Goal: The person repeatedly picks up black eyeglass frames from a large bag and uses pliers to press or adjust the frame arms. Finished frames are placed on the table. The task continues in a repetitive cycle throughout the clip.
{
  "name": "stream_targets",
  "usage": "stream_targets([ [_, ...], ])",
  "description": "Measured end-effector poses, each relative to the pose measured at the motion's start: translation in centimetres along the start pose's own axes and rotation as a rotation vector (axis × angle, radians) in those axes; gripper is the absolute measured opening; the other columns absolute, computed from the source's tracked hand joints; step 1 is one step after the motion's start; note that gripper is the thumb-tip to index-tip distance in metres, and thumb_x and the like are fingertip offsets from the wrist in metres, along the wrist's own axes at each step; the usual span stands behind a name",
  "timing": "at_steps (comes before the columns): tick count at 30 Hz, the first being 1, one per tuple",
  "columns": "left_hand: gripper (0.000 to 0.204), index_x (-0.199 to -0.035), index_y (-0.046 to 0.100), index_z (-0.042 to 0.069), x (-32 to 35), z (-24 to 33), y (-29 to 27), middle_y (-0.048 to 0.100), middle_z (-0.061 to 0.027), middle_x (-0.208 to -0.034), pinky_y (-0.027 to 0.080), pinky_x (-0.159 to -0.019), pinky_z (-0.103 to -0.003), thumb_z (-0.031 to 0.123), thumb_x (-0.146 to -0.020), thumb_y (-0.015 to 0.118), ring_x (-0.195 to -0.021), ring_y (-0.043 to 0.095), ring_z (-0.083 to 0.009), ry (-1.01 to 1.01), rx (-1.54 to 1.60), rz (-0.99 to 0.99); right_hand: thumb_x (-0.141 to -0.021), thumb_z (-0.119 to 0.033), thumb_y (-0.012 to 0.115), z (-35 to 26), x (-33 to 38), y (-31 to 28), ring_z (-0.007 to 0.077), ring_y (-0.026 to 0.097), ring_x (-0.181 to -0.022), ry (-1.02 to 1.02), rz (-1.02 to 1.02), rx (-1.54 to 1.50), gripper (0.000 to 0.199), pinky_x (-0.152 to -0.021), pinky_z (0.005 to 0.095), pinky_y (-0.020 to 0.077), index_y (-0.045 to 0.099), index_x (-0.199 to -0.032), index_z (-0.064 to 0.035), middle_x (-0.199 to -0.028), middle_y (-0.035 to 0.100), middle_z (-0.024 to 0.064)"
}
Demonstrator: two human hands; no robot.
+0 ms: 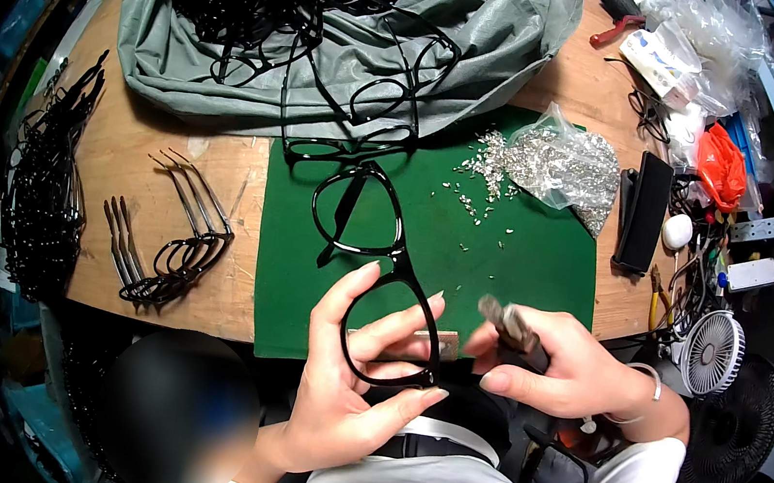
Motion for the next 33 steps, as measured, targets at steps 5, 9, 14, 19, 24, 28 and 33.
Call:
stream_targets([
  [5, 0.084, -0.129, 0.000, 0.007, -0.2, 0.4, 0.4, 0.036, -0.0248, -0.125, 0.047, -0.077, -0.027, -0.012, -0.071, 0.057, -0.093, 0.056, -0.0192, -0.010, 0.081, -0.082, -0.085, -0.032, 0.048, 0.4, 1.1, 1.0, 0.0293, 0.057, -0.062, 0.155, -0.349, 0.123, 0.036, -0.057, 0.0363, 0.0445, 0.052, -0.091, 0.0038, -0.069, 0.056, 0.0178],
  [9, 0.084, -0.130, -0.002, 0.006, -0.4, 0.2, 0.6, 0.035, -0.0259, -0.125, 0.048, -0.077, -0.027, -0.013, -0.072, 0.056, -0.094, 0.057, -0.0213, 0.008, 0.020, -0.082, -0.085, -0.031, 0.047, -0.1, 0.5, 1.0, 0.0309, 0.056, -0.059, 0.083, -0.340, 0.182, 0.038, -0.055, 0.0382, 0.0440, 0.051, -0.085, 0.0065, -0.063, 0.054, 0.0192],
  [14, 0.084, -0.130, -0.002, 0.007, -0.2, -0.2, 0.7, 0.036, -0.0261, -0.124, 0.048, -0.077, -0.027, -0.012, -0.072, 0.056, -0.091, 0.058, -0.0202, -0.043, 0.028, -0.092, -0.083, -0.030, 0.051, -0.2, 0.2, 1.1, 0.0352, 0.055, -0.052, 0.105, -0.344, 0.335, 0.037, -0.052, 0.0400, 0.0448, 0.052, -0.072, 0.0055, -0.052, 0.052, 0.0191],
  [19, 0.084, -0.130, -0.001, 0.009, -0.3, -0.6, 0.9, 0.037, -0.0243, -0.124, 0.048, -0.077, -0.027, -0.012, -0.072, 0.056, -0.090, 0.058, -0.0175, -0.120, 0.035, -0.050, -0.081, -0.032, 0.053, 0.5, -0.2, 1.2, 0.0346, 0.055, -0.053, 0.166, -0.348, 0.445, 0.039, -0.053, 0.0393, 0.0455, 0.053, -0.068, 0.0054, -0.053, 0.053, 0.0196],
  [24, 0.083, -0.130, 0.001, 0.009, -0.7, 0.0, 0.9, 0.038, -0.0233, -0.124, 0.049, -0.076, -0.026, -0.011, -0.072, 0.057, -0.091, 0.057, -0.0164, -0.133, 0.004, -0.021, -0.084, -0.036, 0.049, 0.5, -0.1, 0.1, 0.0247, 0.057, -0.061, 0.164, -0.394, 0.153, 0.041, -0.058, 0.0346, 0.0446, 0.054, -0.086, 0.0046, -0.066, 0.056, 0.0166],
  [28, 0.082, -0.129, 0.002, 0.008, -1.0, -0.1, 0.8, 0.037, -0.0236, -0.124, 0.049, -0.077, -0.027, -0.011, -0.072, 0.057, -0.092, 0.057, -0.0172, -0.126, 0.003, -0.035, -0.084, -0.037, 0.051, 2.3, 0.2, -0.2, 0.0198, 0.056, -0.074, 0.253, -0.374, 0.041, 0.038, -0.066, 0.0309, 0.0433, 0.054, -0.095, -0.0001, -0.080, 0.058, 0.0120],
  [33, 0.084, -0.130, 0.002, 0.009, -1.1, -1.0, 0.6, 0.042, -0.0208, -0.119, 0.048, -0.072, -0.025, -0.010, -0.071, 0.059, -0.081, 0.057, -0.0120, -0.131, -0.045, 0.003, -0.083, -0.035, 0.053, 2.9, -0.1, 0.5, 0.0228, 0.057, -0.070, 0.189, -0.346, 0.133, 0.036, -0.061, 0.0313, 0.0437, 0.055, -0.089, 0.0001, -0.077, 0.059, 0.0136],
])
Point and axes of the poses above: each hand's wrist, its own x-axis away from the middle knuckle, its own y-axis out of the palm, z = x × y, the point moved 3 cm from there along -x, towards the middle knuckle
